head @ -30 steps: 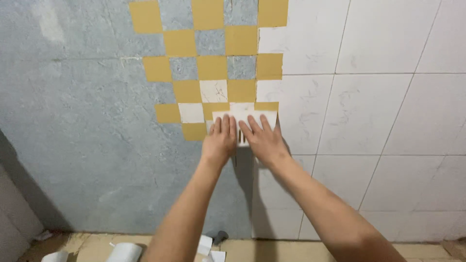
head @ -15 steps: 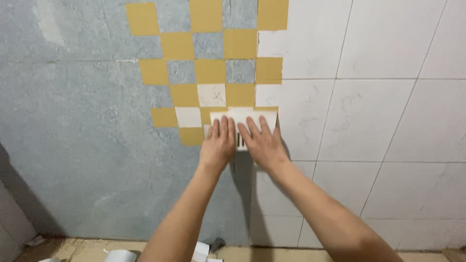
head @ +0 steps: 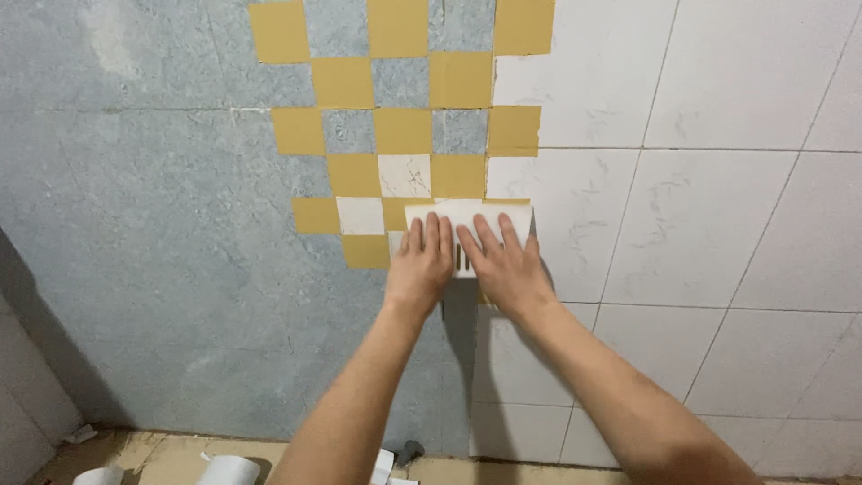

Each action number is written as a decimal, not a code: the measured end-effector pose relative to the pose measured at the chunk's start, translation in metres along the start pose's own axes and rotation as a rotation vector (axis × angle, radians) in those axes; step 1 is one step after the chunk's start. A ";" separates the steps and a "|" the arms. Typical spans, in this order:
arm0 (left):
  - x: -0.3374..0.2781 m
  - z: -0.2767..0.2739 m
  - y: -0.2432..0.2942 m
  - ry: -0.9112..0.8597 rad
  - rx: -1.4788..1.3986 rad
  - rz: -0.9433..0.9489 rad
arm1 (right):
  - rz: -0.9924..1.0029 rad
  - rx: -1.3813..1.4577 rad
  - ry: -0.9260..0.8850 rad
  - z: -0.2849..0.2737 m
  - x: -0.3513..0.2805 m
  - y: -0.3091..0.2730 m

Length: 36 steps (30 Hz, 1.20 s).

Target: Applying small square decorative stickers to a wall in a checkerboard pattern and smoothing them with a squeegee

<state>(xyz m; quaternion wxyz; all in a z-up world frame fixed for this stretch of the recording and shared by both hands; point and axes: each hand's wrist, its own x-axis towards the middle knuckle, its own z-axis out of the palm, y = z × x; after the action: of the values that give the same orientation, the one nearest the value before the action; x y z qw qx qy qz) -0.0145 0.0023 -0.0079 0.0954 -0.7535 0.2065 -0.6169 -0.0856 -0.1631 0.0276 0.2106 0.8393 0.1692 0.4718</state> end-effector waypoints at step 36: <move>0.009 -0.014 -0.007 -0.049 0.032 0.062 | -0.005 0.112 -0.097 -0.002 0.003 0.006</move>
<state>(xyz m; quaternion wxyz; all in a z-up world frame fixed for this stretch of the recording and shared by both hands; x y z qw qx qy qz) -0.0256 0.0060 0.0056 0.1314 -0.7601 0.2175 -0.5981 -0.0854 -0.1665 0.0343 0.1725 0.8712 0.1872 0.4197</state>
